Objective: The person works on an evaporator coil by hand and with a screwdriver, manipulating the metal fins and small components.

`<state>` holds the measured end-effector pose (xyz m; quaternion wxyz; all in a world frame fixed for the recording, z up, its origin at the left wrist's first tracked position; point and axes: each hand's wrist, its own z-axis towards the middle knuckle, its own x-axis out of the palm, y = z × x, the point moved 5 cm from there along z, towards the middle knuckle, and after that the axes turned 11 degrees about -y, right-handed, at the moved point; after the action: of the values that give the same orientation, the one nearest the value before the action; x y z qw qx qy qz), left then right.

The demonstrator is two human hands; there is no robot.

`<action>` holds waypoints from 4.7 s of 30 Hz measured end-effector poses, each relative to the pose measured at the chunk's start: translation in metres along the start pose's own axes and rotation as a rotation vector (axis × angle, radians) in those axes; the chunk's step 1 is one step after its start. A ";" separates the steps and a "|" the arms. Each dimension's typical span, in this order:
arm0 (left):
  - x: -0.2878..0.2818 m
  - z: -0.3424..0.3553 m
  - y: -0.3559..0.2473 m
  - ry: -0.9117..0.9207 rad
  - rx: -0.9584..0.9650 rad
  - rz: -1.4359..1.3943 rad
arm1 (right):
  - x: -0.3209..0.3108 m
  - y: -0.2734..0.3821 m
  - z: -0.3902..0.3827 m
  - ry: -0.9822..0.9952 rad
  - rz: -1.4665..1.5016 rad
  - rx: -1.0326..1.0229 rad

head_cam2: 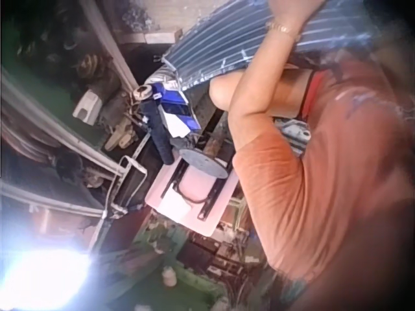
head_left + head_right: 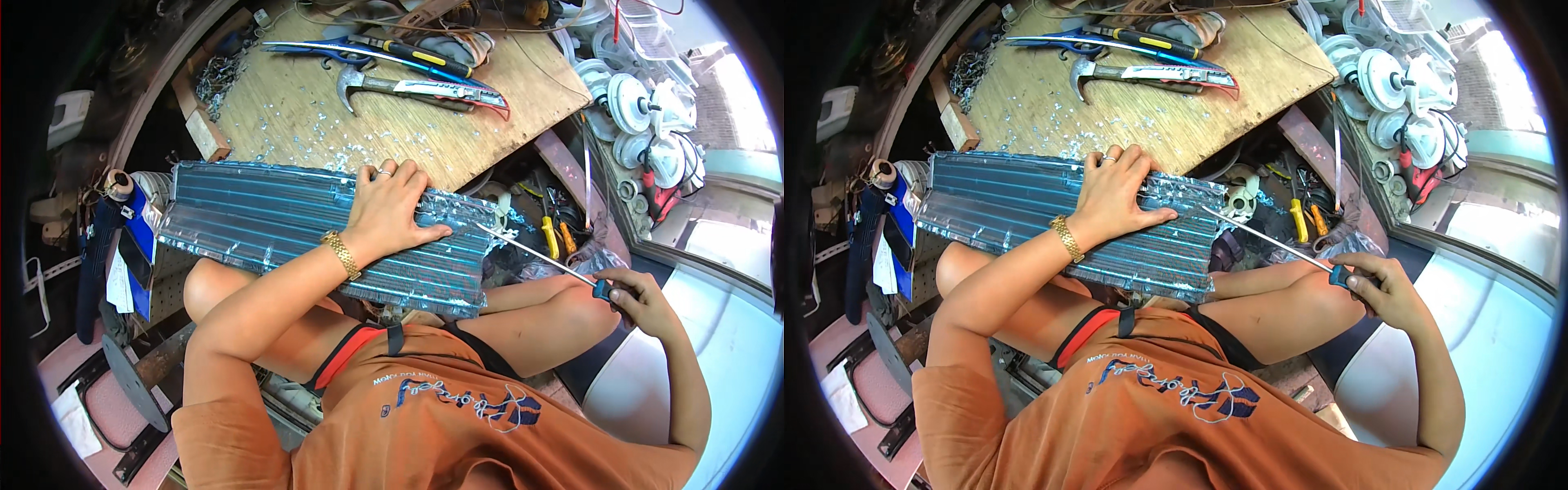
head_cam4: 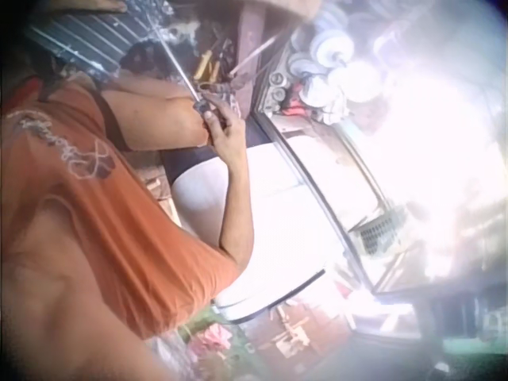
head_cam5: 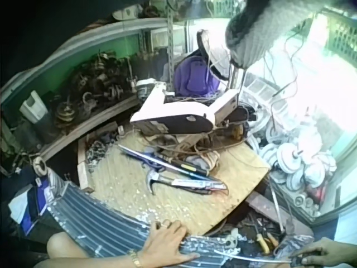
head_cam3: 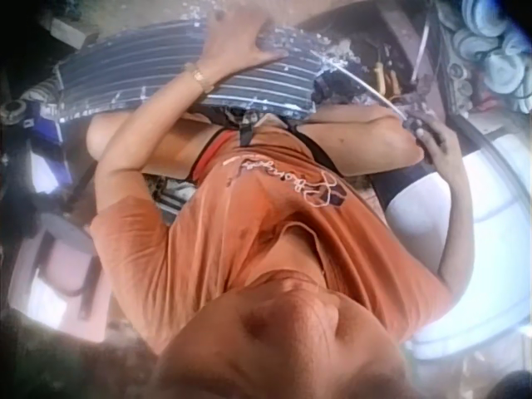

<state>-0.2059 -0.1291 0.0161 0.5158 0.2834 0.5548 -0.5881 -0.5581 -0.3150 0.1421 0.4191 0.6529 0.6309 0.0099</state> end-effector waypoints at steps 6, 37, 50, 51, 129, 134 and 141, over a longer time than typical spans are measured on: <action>0.003 0.002 0.000 0.043 -0.004 0.013 | -0.001 0.002 0.017 0.093 0.052 0.174; 0.002 0.004 -0.003 0.037 0.010 0.008 | -0.005 0.044 0.026 -0.264 -0.308 -0.481; 0.006 0.001 0.001 0.050 -0.048 -0.054 | 0.042 0.085 0.111 -0.460 -0.614 -0.906; 0.002 -0.001 0.004 -0.033 -0.068 -0.062 | 0.057 0.094 0.128 -0.496 -0.611 -0.945; 0.003 -0.004 0.010 -0.200 -0.079 -0.087 | 0.138 0.107 0.139 -0.211 -0.776 -0.854; 0.003 -0.005 0.010 -0.209 -0.067 -0.097 | 0.134 0.099 0.135 -0.207 -0.790 -0.831; 0.005 -0.004 0.011 -0.207 -0.075 -0.060 | 0.133 0.098 0.128 -0.258 -0.795 -0.886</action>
<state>-0.1979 -0.1256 0.0068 0.5626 0.1848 0.5282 -0.6085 -0.3815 -0.2585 0.0455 0.6956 0.1266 0.7063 0.0351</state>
